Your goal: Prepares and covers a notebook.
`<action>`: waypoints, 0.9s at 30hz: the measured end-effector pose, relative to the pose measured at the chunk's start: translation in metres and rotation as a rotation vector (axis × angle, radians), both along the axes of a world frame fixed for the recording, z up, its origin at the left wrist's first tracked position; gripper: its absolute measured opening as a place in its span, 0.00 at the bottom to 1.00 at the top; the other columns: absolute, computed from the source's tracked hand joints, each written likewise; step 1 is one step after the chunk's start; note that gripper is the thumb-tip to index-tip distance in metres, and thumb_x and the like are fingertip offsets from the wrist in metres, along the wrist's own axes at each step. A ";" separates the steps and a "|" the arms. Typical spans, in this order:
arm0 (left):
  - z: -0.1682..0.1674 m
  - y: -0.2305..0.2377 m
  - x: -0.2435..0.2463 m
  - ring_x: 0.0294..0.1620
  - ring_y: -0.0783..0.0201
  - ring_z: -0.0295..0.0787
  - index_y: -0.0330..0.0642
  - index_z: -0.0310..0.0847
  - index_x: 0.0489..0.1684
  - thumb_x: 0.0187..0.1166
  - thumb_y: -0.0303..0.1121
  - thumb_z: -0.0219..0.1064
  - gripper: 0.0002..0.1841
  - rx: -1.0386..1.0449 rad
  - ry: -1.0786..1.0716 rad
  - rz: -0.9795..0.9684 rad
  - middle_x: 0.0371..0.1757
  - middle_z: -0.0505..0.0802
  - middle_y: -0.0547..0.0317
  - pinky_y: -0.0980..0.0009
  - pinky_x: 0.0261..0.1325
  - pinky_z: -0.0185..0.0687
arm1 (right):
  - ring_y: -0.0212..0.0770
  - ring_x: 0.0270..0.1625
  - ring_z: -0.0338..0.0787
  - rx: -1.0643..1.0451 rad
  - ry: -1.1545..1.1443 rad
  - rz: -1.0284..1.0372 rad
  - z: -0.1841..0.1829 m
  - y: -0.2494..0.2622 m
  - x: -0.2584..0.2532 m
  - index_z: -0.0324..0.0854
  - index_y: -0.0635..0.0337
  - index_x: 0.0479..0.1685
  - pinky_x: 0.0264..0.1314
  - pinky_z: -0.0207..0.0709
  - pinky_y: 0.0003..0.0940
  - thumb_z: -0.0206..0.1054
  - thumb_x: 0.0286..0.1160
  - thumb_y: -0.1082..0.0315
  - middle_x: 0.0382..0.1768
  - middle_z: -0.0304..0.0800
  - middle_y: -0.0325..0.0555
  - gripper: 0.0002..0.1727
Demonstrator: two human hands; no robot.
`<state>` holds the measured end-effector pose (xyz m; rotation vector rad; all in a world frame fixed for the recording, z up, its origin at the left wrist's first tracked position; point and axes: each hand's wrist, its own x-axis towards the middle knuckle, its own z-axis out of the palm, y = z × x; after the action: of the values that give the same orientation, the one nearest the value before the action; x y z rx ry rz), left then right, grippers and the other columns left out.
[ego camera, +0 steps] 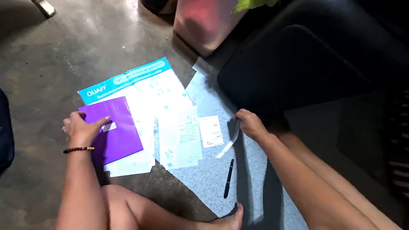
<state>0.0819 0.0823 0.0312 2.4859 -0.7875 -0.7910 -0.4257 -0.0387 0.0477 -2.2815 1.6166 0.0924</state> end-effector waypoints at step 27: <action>0.001 0.020 -0.028 0.66 0.35 0.81 0.32 0.71 0.71 0.54 0.25 0.87 0.40 -0.168 0.109 0.352 0.65 0.83 0.30 0.37 0.66 0.76 | 0.56 0.42 0.92 -0.300 -0.652 0.206 -0.024 0.055 0.158 0.88 0.79 0.49 0.48 0.87 0.45 0.61 0.70 0.80 0.49 0.88 0.72 0.14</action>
<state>0.0540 0.1026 0.0320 2.3171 -0.3474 -0.6933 -0.2679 0.0162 0.0239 -2.3263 1.1051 -0.8070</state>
